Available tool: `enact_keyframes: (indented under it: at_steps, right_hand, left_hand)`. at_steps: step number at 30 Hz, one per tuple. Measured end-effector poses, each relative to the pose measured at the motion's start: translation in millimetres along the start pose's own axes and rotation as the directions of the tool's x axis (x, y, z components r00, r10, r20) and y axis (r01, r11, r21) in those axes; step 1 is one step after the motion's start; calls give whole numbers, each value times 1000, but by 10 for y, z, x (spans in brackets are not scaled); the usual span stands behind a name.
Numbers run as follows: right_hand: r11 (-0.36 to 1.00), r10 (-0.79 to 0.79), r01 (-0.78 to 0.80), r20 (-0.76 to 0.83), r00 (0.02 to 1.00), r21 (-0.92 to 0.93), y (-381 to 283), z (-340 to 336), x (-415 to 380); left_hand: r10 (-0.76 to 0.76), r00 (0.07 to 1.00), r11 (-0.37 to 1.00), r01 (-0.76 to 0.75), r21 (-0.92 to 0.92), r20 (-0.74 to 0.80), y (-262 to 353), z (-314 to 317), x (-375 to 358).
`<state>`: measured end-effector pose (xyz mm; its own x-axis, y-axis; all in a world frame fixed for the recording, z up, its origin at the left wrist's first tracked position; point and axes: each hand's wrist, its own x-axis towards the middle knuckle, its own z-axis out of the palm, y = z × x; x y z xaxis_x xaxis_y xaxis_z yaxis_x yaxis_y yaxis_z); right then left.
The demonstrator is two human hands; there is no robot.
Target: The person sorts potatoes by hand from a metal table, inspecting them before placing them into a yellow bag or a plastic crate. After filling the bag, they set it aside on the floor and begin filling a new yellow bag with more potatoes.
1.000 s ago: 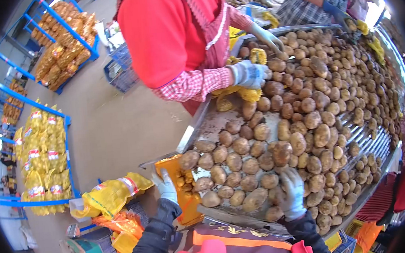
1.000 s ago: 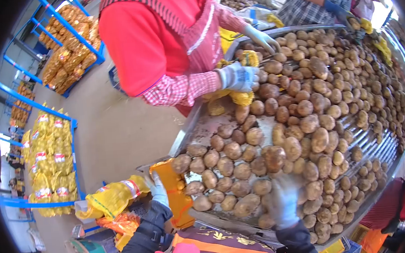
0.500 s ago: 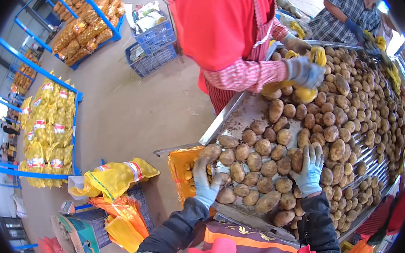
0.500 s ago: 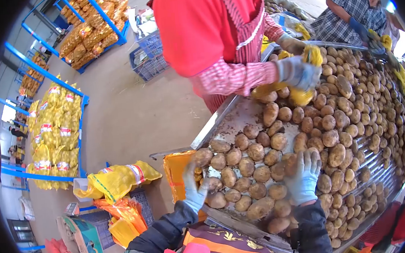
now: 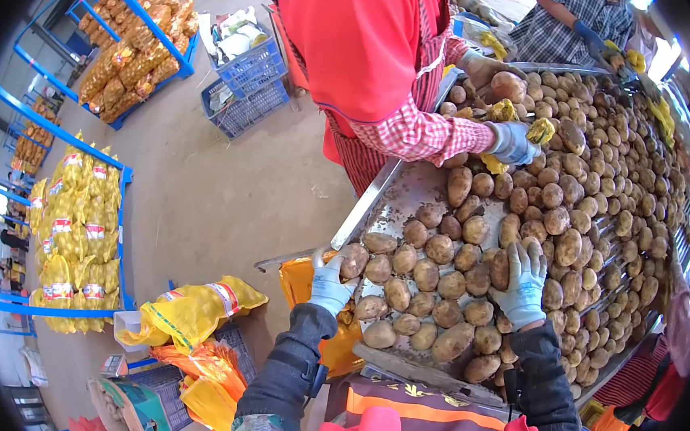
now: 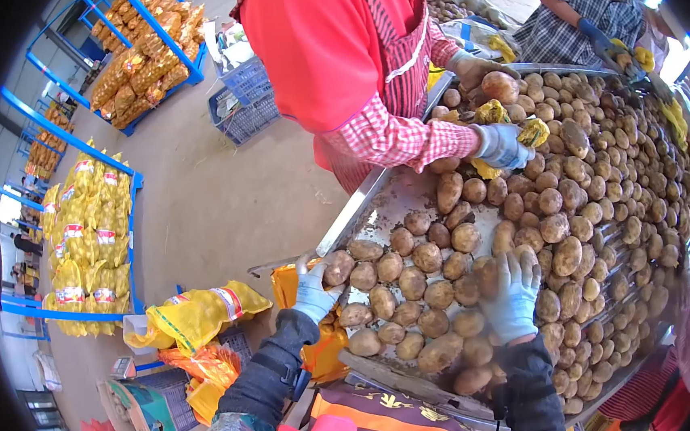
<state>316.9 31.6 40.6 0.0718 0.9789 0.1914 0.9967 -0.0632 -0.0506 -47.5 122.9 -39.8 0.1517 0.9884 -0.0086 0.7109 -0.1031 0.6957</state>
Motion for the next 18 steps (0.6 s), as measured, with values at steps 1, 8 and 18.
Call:
enact_keyframes:
  at_steps: [1, 8, 18]
  right_hand:
    - [1000, 4, -4, -2, 1000, 1, -4, -7, -5]
    - [994, -14, 23, -84, 996, 110, -156, -110, -128]
    - [933, 25, -35, 32, 999, 358, -352, -269, -700]
  left_hand:
    - [-27, 1000, 1000, 27, 5, -10, 26, -17, 11]
    - [34, 999, 999, -35, 9, 30, 80, -142, -35]
    - [-80, 970, 876, 179, -448, 230, 348, -349, -366]
